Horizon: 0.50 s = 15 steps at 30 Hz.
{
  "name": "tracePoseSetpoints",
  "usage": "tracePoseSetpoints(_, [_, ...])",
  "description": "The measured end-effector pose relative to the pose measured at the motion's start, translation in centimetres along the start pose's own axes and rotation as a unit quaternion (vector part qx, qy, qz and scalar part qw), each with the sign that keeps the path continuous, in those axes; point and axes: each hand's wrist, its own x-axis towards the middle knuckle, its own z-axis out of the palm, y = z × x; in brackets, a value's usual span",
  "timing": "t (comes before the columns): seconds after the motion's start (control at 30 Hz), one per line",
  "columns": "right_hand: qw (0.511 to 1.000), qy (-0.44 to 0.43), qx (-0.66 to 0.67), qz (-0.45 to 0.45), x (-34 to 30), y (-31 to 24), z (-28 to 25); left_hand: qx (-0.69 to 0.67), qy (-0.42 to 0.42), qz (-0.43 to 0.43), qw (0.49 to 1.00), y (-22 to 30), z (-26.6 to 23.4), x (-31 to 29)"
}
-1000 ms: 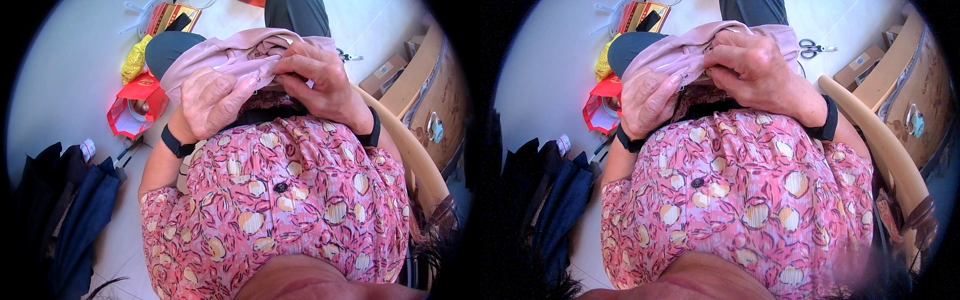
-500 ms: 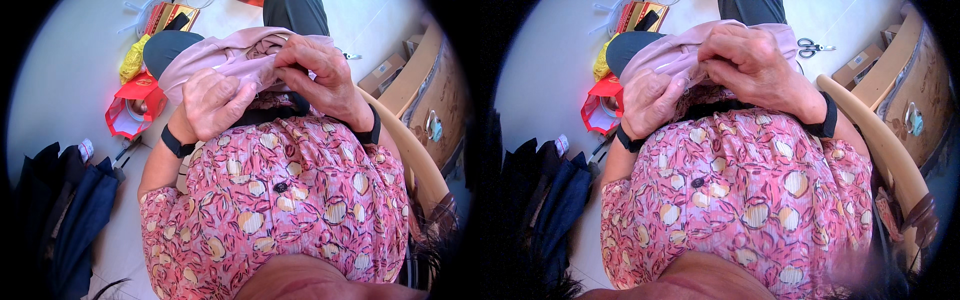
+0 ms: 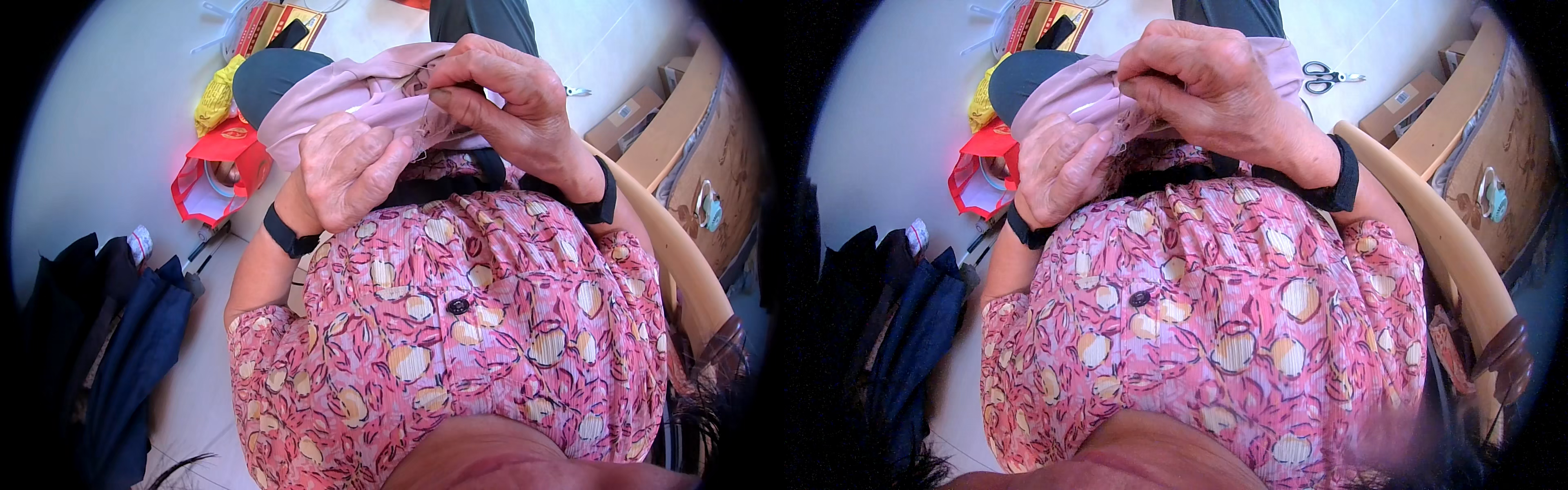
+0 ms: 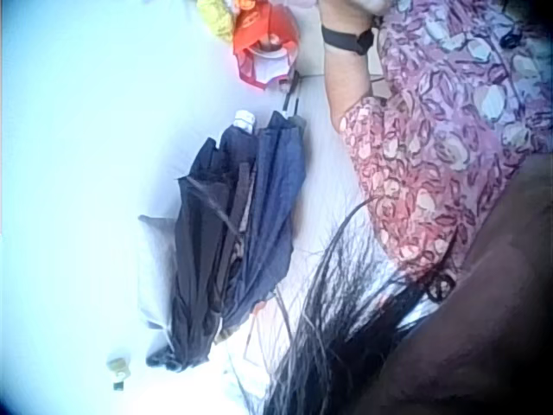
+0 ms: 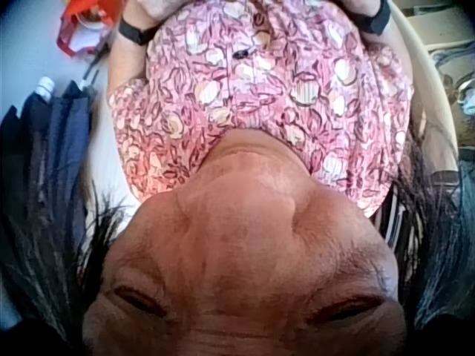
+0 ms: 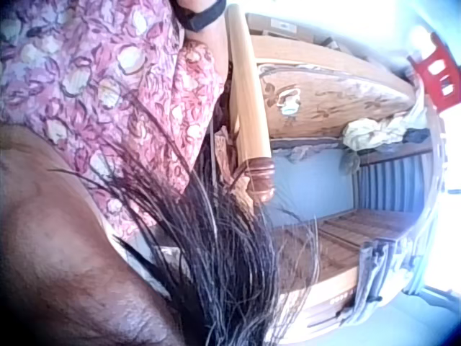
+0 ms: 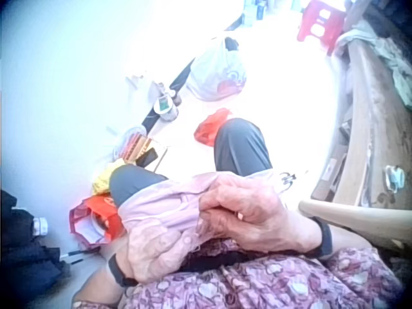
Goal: The person sews a pink garment by hand using a needle and thread, pulling the thread through the fabric to mend a seam.
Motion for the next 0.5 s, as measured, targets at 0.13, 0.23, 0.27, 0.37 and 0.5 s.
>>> tracePoseSetpoints(0.13, [0.999, -0.003, 0.024, 0.049, -0.2, -0.1, -0.7, -0.002, 0.004, -0.001, 1.000, -0.1, -0.1, 0.0])
tracePoseSetpoints(0.23, [0.990, 0.038, 0.041, 0.127, -0.5, -1.3, -1.4, -0.002, 0.002, 0.002, 1.000, -0.1, -0.3, 0.0])
tracePoseSetpoints(0.27, [0.986, 0.048, 0.052, 0.149, -0.5, -2.1, -1.5, -0.002, -0.014, -0.015, 1.000, 0.0, -0.6, -0.1])
tracePoseSetpoints(0.37, [0.984, 0.045, 0.080, 0.153, -0.8, -2.6, -1.6, -0.006, -0.045, -0.048, 0.998, 0.3, -1.1, -0.6])
tracePoseSetpoints(0.5, [0.993, -0.028, 0.000, 0.113, -1.0, -2.5, -1.7, -0.016, -0.037, -0.057, 0.998, 0.2, -1.3, -0.6])
